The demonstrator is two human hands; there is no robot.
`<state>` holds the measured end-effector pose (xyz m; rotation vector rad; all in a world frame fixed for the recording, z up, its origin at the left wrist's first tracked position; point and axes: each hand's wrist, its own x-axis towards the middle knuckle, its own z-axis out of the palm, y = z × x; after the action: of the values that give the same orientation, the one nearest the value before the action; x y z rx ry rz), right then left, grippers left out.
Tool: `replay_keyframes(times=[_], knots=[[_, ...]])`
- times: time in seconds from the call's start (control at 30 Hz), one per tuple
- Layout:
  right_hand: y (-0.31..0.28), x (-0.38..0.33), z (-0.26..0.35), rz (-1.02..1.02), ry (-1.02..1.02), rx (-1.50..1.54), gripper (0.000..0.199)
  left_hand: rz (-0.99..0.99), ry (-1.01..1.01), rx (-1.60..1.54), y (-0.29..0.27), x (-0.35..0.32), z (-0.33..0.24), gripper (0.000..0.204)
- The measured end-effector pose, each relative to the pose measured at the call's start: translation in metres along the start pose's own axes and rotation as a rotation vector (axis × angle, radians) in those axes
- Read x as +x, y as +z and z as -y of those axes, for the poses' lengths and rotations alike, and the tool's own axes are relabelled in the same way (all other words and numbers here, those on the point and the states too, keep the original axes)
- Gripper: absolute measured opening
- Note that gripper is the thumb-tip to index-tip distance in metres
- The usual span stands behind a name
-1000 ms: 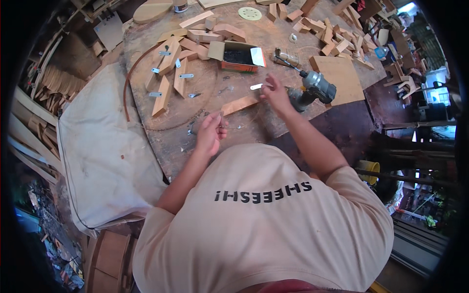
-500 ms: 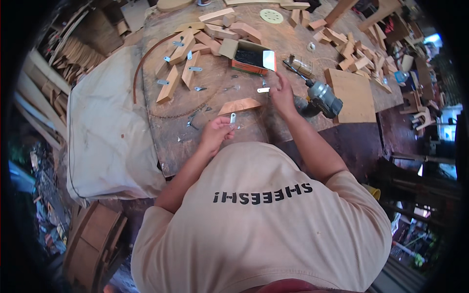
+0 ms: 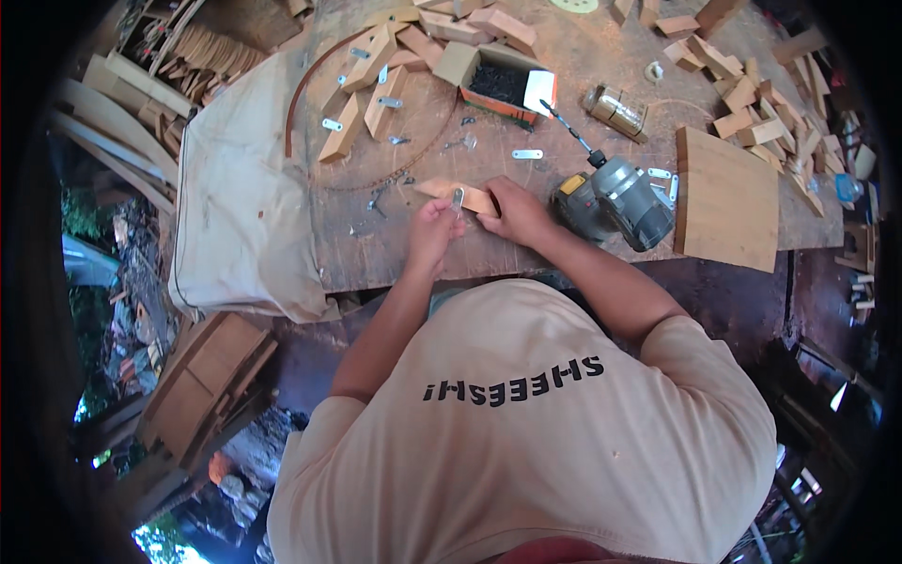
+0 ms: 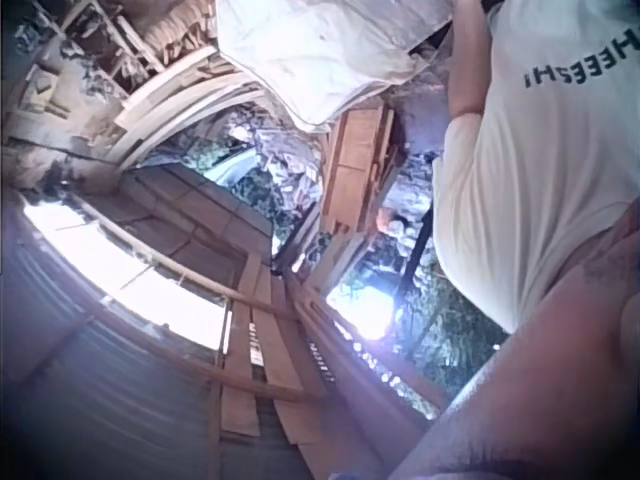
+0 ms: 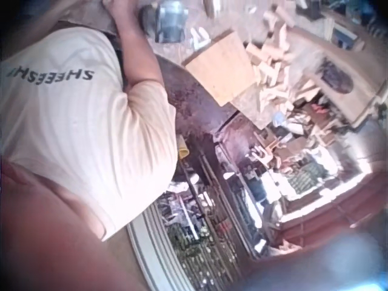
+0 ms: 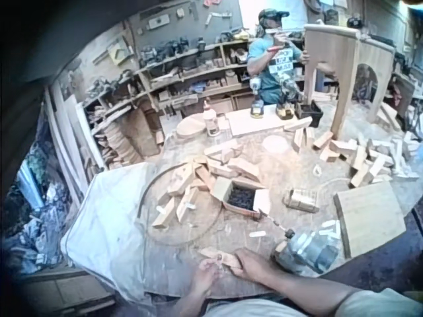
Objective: The person attaches metal brackets to wooden blocks by hand and using a drill to secure screws into the wood.
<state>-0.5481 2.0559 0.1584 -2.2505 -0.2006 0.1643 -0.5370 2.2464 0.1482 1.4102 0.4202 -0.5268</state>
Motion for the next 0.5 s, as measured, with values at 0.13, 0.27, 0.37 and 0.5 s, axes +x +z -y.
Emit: replay_keyframes(times=[0.13,0.27,0.37,0.5], knots=[[0.007,-0.004,-0.009,-0.027,0.042,0.057,0.042,-0.05,0.036,0.066,0.004,0.001,0.006,0.013],[0.009,-0.002,-0.016,-0.05,-0.04,0.056,0.043,-0.091,0.027,0.108,0.004,0.001,0.008,0.013],[0.01,-0.003,-0.019,-0.053,-0.057,0.068,0.044,-0.139,-0.001,0.151,0.003,0.0,0.012,0.012],[0.014,-0.004,-0.022,-0.077,-0.072,0.068,0.045,-0.176,0.042,0.12,0.002,0.001,0.016,0.011]])
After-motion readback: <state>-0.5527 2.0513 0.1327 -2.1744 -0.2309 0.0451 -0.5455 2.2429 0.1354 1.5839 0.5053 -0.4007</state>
